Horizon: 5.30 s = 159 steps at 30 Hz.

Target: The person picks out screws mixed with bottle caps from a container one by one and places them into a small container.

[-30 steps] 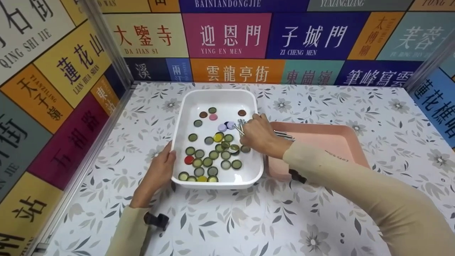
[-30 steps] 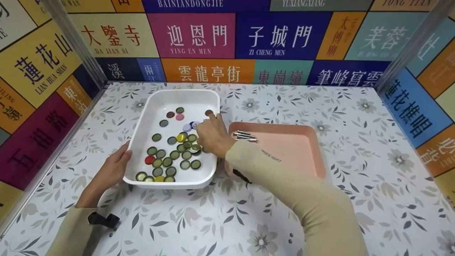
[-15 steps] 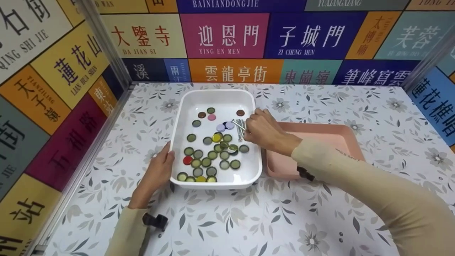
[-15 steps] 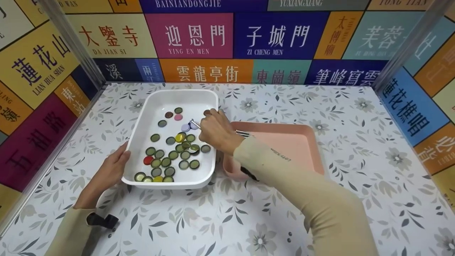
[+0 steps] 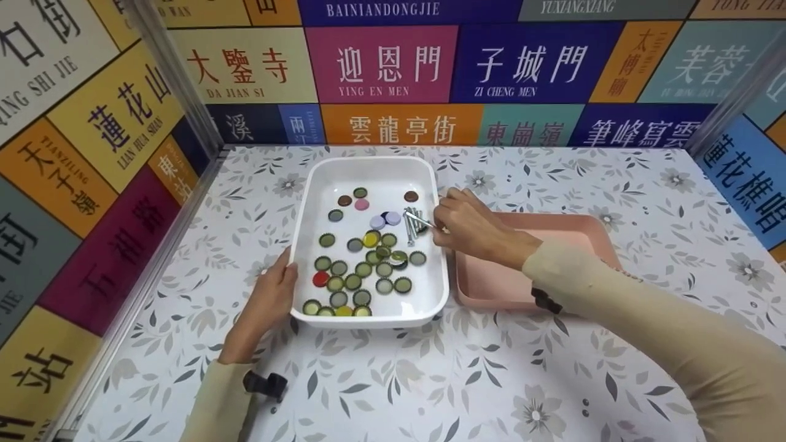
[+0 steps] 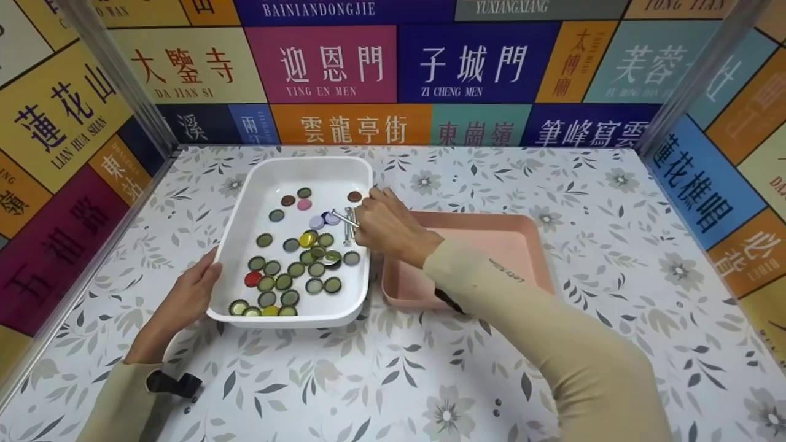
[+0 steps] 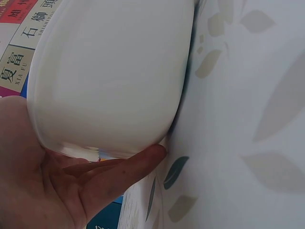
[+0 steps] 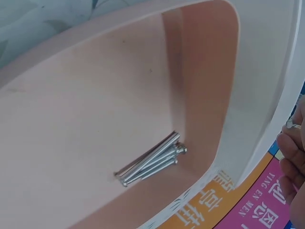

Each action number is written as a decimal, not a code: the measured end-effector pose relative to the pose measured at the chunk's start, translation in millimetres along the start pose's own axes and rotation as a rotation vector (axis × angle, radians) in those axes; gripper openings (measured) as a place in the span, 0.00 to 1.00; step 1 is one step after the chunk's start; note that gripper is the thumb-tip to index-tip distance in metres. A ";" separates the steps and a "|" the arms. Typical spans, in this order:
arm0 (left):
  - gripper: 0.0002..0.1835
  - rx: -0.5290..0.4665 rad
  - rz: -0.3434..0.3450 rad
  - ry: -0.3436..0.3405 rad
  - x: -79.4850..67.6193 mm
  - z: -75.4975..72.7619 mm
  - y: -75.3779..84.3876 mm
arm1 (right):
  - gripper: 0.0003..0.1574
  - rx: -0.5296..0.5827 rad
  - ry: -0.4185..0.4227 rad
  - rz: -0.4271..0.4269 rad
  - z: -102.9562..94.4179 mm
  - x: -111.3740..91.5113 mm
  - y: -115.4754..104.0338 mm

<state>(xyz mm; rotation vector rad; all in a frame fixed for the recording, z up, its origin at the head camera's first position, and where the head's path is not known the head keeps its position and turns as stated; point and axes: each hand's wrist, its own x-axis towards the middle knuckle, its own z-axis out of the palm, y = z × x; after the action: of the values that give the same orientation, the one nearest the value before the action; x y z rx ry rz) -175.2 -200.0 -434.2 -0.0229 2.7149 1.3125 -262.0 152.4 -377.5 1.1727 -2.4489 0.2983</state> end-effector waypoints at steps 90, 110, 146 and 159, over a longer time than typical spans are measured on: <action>0.30 0.013 -0.005 -0.001 0.3 -0.4 0.7 | 0.01 -0.344 -0.297 -0.186 5.3 -89.8 73.3; 0.29 0.001 0.039 0.024 -1.5 -1.4 -3.2 | 0.04 -0.160 -0.246 -0.068 -1.6 -75.6 70.4; 0.30 -0.012 0.012 0.030 0.8 2.0 -2.2 | 0.17 -0.001 -0.260 -0.001 -21.1 29.5 60.0; 0.29 -0.018 0.012 0.058 0.6 3.3 -1.7 | 0.18 -0.048 -0.361 0.004 -8.8 74.7 48.3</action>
<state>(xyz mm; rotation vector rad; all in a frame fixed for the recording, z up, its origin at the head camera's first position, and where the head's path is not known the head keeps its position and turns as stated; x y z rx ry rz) -175.3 -198.5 -437.6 -0.0473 2.7550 1.3597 -339.5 133.8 -337.0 1.2951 -2.7462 0.0275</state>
